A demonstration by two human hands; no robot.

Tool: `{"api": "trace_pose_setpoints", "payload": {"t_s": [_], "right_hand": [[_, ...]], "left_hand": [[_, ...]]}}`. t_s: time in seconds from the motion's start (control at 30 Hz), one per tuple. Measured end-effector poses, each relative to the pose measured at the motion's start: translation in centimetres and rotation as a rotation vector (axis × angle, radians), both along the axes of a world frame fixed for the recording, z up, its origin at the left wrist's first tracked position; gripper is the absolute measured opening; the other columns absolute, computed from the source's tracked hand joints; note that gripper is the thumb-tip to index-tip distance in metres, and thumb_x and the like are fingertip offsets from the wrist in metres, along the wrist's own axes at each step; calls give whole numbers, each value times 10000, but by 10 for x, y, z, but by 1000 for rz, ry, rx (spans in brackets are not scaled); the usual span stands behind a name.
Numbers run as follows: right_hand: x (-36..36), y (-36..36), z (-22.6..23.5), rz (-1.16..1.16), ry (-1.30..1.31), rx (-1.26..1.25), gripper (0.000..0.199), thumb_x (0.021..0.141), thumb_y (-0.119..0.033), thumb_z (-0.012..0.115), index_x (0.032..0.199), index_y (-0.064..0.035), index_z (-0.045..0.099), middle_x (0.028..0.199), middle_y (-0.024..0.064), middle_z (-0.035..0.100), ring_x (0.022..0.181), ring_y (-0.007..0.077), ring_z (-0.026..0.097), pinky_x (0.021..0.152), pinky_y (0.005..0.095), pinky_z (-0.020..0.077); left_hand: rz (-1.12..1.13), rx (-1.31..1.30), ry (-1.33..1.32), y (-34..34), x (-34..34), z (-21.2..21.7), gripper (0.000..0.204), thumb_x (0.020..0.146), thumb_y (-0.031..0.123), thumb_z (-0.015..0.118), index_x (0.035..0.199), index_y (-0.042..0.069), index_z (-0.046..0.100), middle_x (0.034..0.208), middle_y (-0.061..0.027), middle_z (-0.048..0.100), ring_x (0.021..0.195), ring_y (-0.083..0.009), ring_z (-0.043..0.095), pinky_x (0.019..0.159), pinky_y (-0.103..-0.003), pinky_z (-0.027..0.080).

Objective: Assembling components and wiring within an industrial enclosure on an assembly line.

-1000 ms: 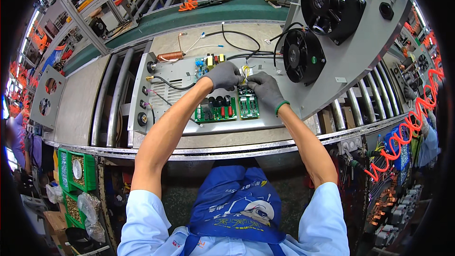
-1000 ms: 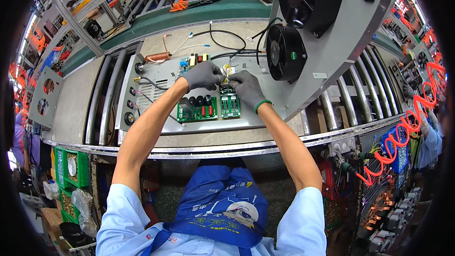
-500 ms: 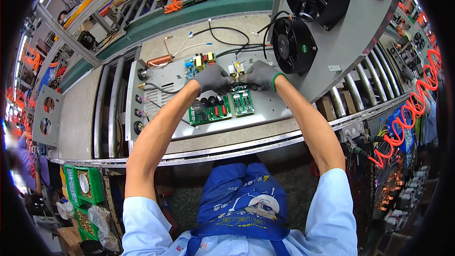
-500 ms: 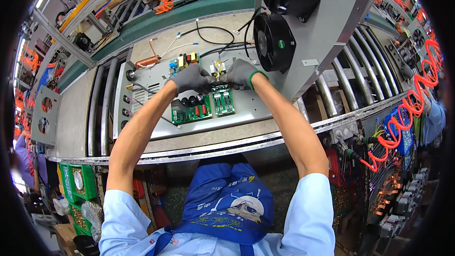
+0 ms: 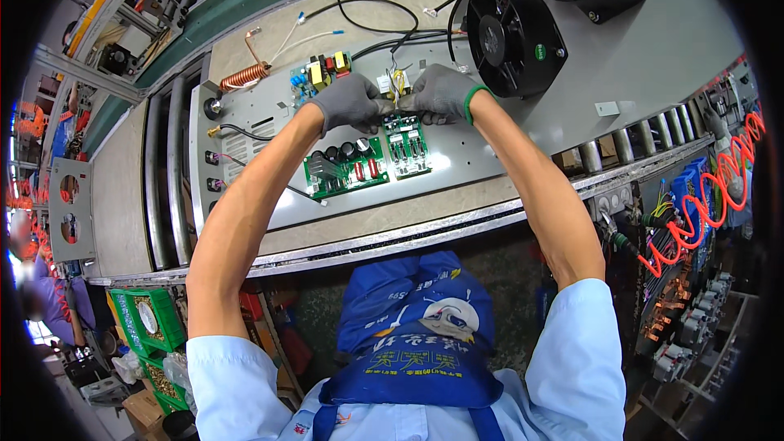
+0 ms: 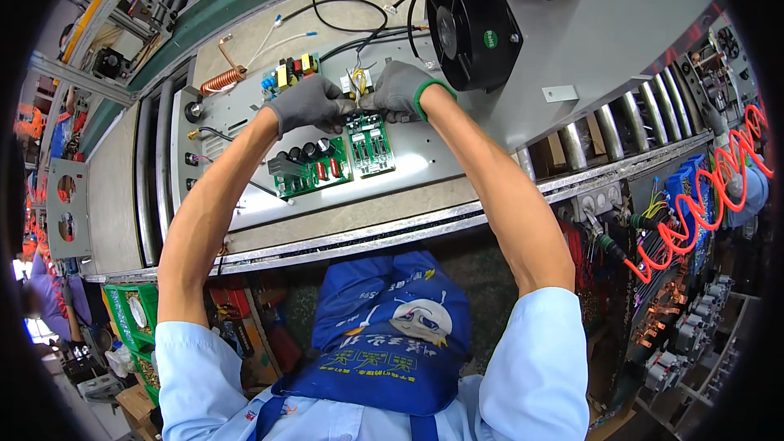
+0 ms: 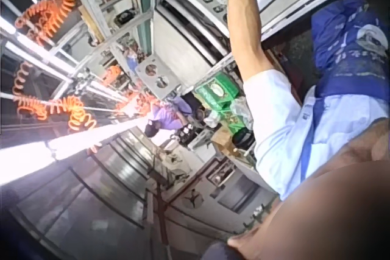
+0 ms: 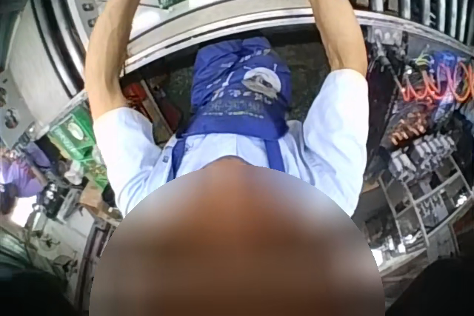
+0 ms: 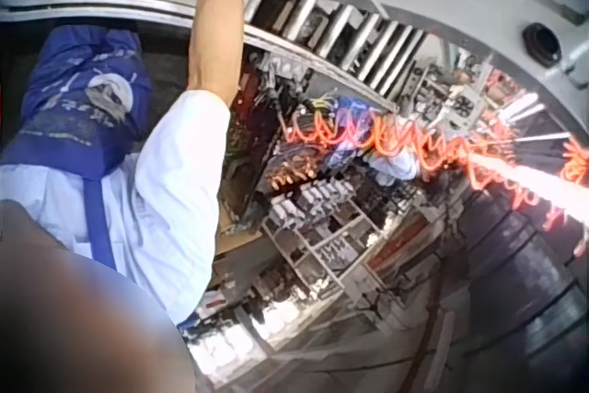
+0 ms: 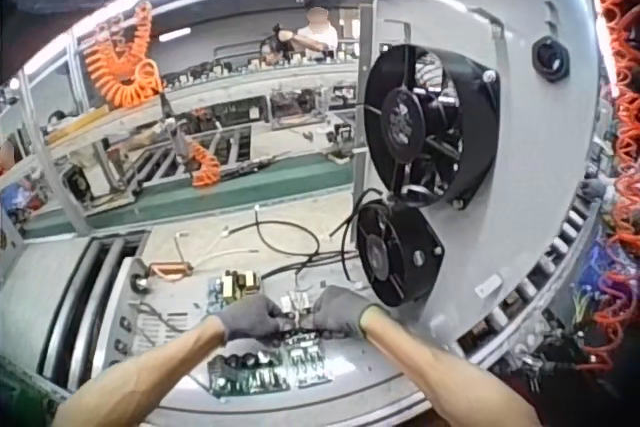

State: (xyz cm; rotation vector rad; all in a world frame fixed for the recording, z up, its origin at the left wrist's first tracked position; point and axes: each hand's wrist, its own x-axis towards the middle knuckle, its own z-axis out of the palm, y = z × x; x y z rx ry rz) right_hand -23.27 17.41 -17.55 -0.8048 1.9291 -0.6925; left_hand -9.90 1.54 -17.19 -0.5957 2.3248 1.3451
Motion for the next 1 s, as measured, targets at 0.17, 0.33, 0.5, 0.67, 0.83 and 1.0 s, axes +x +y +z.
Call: {"api": "trace_pose_setpoints", "payload": {"t_s": [0.17, 0.33, 0.5, 0.67, 0.83, 1.0], "right_hand": [[-2, -2, -7, 27, 70, 27, 351, 866, -313, 768, 706, -16, 671, 592, 62, 625, 464, 119, 560, 425, 263, 433], [-7, -2, -23, 4, -76, 1, 402, 852, -381, 767, 778, 11, 716, 587, 75, 633, 460, 131, 554, 450, 290, 455], [6, -13, -22, 218, 679, -149, 801, 620, -734, 748, 1031, -47, 760, 1123, 223, 703, 1054, 342, 679, 949, 399, 516], [85, 44, -31, -223, 1149, -475, 221, 840, -282, 640, 916, -82, 697, 926, 158, 664, 853, 349, 650, 762, 457, 529], [171, 210, -97, -457, 964, -937, 114, 813, -208, 672, 827, -98, 643, 756, 97, 568, 720, 298, 600, 642, 432, 505], [174, 402, -199, -715, 461, -94, 294, 886, -278, 584, 1082, -110, 725, 1071, 181, 705, 1009, 375, 665, 876, 468, 537]], "left_hand": [[2, 41, -16, -4, -1, -4, 310, 961, 255, 680, 885, -43, 719, 757, -104, 724, 670, -147, 722, 631, -269, 602], [-29, -122, -23, -12, -4, -30, 330, 900, 272, 703, 862, -55, 718, 755, -151, 725, 663, -209, 729, 640, -320, 592], [-248, -562, 118, -16, -11, -24, 357, 714, 347, 731, 725, -10, 732, 690, -217, 684, 634, -351, 690, 667, -424, 540], [-176, -989, 391, 25, 11, 0, 435, 866, 407, 714, 884, -27, 719, 823, -219, 694, 781, -367, 684, 735, -438, 526], [-24, -799, 966, 94, 91, 10, 270, 954, 105, 641, 1204, 3, 635, 1074, -184, 659, 921, -341, 669, 828, -386, 527], [-108, -712, 854, 161, 156, -40, 260, 932, 93, 669, 1168, -14, 640, 1096, -187, 634, 966, -330, 646, 827, -384, 523]]}}
